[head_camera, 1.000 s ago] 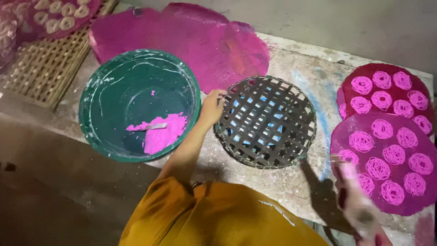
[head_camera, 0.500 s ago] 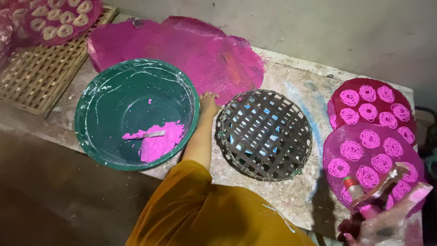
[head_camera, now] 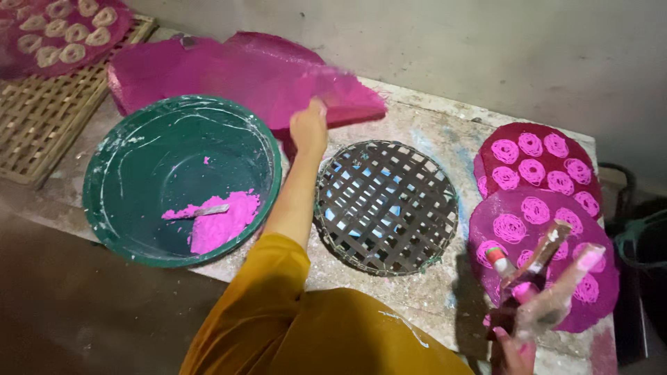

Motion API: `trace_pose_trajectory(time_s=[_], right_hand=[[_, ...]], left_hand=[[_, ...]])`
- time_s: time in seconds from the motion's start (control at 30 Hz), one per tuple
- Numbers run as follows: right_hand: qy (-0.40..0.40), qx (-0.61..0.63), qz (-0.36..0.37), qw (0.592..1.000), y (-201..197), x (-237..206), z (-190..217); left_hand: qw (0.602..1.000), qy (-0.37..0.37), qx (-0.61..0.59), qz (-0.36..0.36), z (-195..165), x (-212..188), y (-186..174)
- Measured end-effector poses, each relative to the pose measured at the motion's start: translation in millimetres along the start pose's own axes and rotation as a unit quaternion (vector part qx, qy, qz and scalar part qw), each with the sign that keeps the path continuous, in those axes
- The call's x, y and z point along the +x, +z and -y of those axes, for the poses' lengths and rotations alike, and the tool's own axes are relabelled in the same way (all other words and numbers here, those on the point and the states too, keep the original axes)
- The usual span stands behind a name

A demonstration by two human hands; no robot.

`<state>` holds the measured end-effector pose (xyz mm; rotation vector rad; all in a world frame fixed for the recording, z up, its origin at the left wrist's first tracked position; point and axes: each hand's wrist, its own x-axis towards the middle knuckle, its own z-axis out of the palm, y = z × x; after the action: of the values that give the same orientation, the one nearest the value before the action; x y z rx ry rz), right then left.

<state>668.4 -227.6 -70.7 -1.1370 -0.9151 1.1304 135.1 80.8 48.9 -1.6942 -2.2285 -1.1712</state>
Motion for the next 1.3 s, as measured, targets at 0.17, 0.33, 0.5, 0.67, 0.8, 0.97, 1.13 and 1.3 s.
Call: trace_pose_trajectory(time_s=[0.17, 0.33, 0.5, 0.67, 0.8, 0.97, 1.13, 1.3], right_hand=[[0.003, 0.017, 0.004, 1.000, -16.3, -4.6, -4.8], [-0.014, 0.054, -0.019, 0.998, -17.6, -6.2, -7.9], [-0.019, 0.057, -0.055, 0.997, -23.6, -13.1, -19.8], [0.061, 0.021, -0.110, 0.992, -23.4, -26.7, -39.1], [0.145, 0.010, -0.150, 0.978, -19.2, -26.2, -49.6], [0.065, 0.018, -0.048, 0.997, 16.5, -0.5, -66.7], [0.036, 0.011, -0.073, 0.997, 66.1, 22.4, -76.6], [-0.025, 0.035, -0.065, 0.997, 93.5, 41.9, -74.4]], left_hand=[[0.968, 0.188, -0.066, 0.154, -113.2, 41.3, -18.4], [0.870, 0.284, -0.389, 0.107, -162.9, 21.5, -44.3], [0.873, 0.076, -0.474, 0.089, -112.5, 19.2, -41.2], [0.929, -0.022, -0.355, 0.104, -19.2, -58.2, 7.5], [0.941, 0.028, -0.314, 0.122, 13.1, -152.3, 44.7], [0.961, 0.007, -0.213, 0.176, 18.8, -203.9, 32.8], [0.926, -0.176, -0.301, 0.146, 27.9, -213.2, 44.9], [0.477, -0.400, -0.682, 0.383, 46.6, -193.1, 64.1]])
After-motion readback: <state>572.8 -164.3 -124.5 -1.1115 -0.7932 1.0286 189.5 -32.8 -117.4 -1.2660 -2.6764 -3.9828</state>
